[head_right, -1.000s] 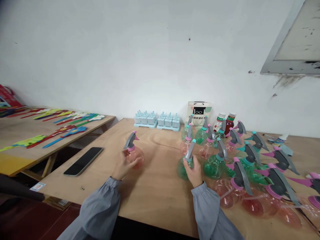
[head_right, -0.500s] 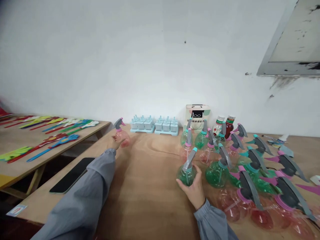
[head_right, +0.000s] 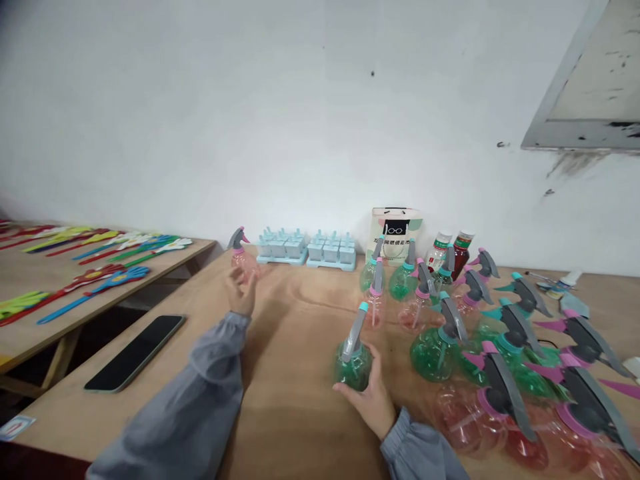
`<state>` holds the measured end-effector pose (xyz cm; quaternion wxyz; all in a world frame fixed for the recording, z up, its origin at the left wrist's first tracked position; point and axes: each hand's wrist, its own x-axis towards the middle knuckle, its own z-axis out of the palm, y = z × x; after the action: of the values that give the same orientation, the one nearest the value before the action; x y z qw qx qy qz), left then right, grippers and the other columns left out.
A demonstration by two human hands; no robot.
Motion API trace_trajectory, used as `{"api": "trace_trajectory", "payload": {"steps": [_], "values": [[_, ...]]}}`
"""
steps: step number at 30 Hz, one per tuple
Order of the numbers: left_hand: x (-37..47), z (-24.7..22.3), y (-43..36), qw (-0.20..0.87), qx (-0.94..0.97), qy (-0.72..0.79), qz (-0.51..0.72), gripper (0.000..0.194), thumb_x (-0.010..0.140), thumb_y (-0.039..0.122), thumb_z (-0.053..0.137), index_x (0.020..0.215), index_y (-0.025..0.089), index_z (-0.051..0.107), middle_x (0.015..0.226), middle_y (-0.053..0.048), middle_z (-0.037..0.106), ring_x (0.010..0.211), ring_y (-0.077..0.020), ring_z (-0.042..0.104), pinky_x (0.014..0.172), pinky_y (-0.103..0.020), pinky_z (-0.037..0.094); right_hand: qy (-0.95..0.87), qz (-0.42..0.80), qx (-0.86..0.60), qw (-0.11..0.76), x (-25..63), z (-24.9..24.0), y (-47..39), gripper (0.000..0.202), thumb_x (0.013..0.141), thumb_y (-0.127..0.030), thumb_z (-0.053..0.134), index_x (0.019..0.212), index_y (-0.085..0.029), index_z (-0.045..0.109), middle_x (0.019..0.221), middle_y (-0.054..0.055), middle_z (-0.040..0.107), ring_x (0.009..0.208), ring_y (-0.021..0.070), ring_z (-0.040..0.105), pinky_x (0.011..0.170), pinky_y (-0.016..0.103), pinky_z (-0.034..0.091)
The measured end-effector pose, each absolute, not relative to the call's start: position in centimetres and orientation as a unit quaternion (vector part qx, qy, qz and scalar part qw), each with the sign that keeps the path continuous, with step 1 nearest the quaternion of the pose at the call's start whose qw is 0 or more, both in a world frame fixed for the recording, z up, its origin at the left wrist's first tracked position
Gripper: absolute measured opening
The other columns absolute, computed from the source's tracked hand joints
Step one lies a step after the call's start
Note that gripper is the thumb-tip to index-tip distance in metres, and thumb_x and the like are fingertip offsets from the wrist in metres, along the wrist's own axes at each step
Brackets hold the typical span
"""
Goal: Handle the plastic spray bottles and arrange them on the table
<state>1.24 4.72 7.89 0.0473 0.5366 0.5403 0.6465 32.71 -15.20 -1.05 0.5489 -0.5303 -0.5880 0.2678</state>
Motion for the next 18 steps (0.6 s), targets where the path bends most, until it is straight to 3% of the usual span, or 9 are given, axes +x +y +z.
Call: {"api": "trace_trajectory", "payload": {"steps": [3,5,7,12,18], "values": [[6.4,6.7,-1.1,0.23,0.737,0.331,0.542,0.074,0.077,0.061,0.07,0.133,0.017,0.05,0.133,-0.019,0.056,0.125,-0.0338,0.055,0.105,-0.051,0.044,-0.633,0.329,-0.489,0.501,32.0,-1.0,-15.8,0.085,0.077,-0.058,0.073,0.141,-0.022,0.029,0.139,0.017,0.052,0.13,0.033,0.054,0.113,0.053,0.041],[9.9,6.6,-4.9,0.326,0.803,0.221,0.446,0.099,0.067,0.056,0.081,0.147,0.019,0.037,0.147,-0.021,0.047,0.135,-0.0367,0.048,0.111,-0.052,0.039,-0.667,0.353,-0.462,0.467,31.8,-1.0,-16.1,0.087,0.08,-0.062,0.068,0.145,-0.023,0.026,0.143,0.018,0.05,0.134,0.0326,0.051,0.114,0.053,0.039],[12.7,7.2,-7.8,0.372,0.815,0.177,0.407,0.109,0.065,0.049,0.085,0.152,0.019,0.028,0.153,-0.022,0.041,0.141,-0.037,0.042,0.115,-0.052,0.035,-0.698,0.355,-0.443,0.436,31.8,-1.0,-16.3,0.09,0.082,-0.066,0.064,0.149,-0.023,0.022,0.146,0.018,0.048,0.137,0.0326,0.049,0.115,0.053,0.039],[16.0,8.4,-10.5,0.419,0.772,0.203,0.434,0.083,0.077,0.038,0.077,0.147,0.018,0.038,0.146,-0.02,0.048,0.13,-0.0324,0.054,0.109,-0.049,0.045,-0.739,0.312,-0.454,0.389,32.4,-1.5,-15.9,0.092,0.086,-0.069,0.055,0.156,-0.021,0.018,0.148,0.019,0.048,0.141,0.034,0.044,0.116,0.055,0.038],[16.4,7.6,-11.6,0.403,0.691,0.334,0.498,0.054,0.078,0.029,0.069,0.129,0.017,0.058,0.131,-0.016,0.062,0.113,-0.0278,0.064,0.102,-0.048,0.05,-0.72,0.269,-0.441,0.464,31.5,-1.9,-15.7,0.088,0.085,-0.059,0.064,0.153,-0.02,0.024,0.15,0.019,0.045,0.143,0.0343,0.041,0.118,0.056,0.033]]}}
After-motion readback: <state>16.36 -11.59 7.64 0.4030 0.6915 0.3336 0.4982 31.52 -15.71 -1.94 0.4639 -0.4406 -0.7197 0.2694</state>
